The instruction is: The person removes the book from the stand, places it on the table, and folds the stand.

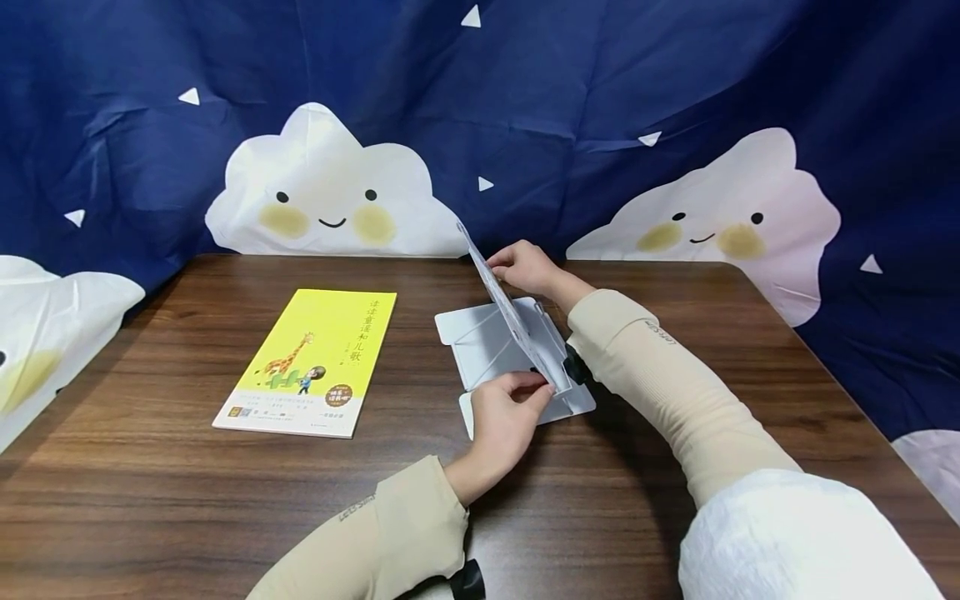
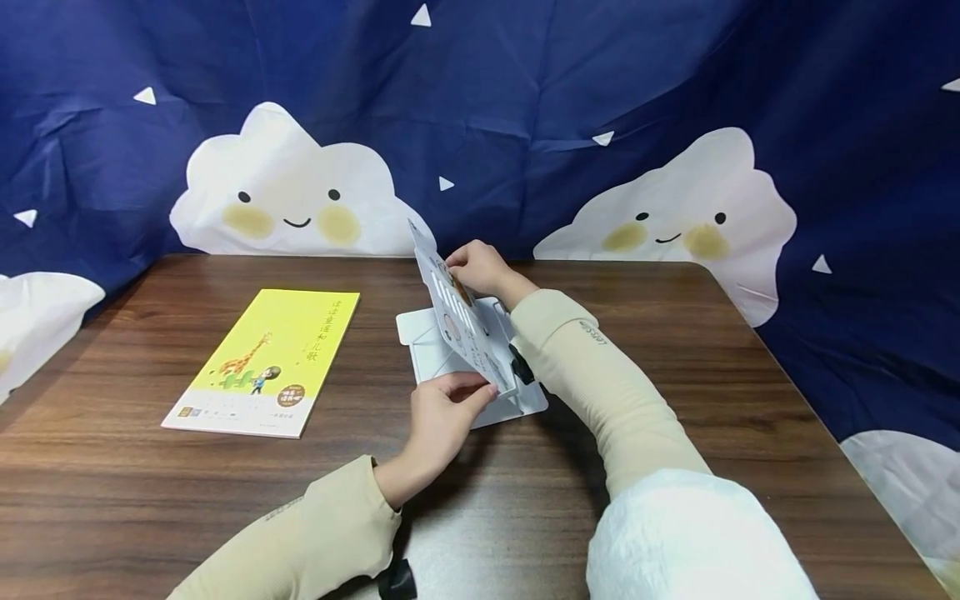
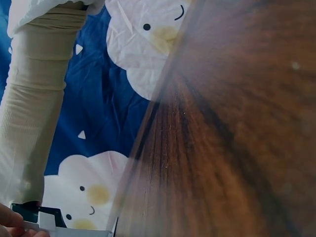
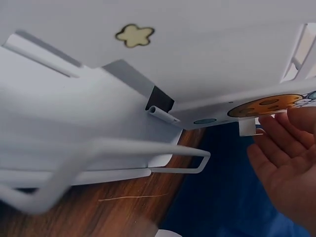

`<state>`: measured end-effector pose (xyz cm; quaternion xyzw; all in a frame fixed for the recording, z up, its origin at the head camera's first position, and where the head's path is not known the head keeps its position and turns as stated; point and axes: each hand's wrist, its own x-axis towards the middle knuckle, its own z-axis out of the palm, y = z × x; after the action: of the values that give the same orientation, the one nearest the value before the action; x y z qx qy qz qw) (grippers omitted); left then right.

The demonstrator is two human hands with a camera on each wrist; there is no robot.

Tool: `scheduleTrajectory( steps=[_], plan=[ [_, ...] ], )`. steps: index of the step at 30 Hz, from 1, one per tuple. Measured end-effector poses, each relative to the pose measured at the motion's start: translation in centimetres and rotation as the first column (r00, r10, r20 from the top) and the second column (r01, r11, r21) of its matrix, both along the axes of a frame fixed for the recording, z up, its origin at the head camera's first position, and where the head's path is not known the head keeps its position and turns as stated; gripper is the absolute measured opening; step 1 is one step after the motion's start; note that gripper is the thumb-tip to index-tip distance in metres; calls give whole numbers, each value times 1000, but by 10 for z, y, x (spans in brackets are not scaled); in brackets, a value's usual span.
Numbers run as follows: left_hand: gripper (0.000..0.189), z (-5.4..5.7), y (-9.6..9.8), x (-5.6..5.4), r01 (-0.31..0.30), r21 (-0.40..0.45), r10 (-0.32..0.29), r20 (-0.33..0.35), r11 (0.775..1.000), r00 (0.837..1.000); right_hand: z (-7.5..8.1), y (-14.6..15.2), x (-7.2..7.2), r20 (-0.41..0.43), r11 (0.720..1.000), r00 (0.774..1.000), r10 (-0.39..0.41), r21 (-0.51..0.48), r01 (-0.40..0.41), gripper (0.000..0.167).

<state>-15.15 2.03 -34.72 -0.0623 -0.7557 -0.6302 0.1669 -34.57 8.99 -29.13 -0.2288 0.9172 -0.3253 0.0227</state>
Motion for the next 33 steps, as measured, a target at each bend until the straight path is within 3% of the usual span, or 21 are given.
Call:
scheduleTrajectory(
  steps=[23,33],
  plan=[
    [7,4,9,-6,-46,-39,44,-45,998,998,-6,-3,-7,5,996,999,33,-79,-33,22],
    [6,5,7,-4,-35,-56,34,-18,998,999,-6,1,-2,6,998,1000,21,-65,-21,25]
  ],
)
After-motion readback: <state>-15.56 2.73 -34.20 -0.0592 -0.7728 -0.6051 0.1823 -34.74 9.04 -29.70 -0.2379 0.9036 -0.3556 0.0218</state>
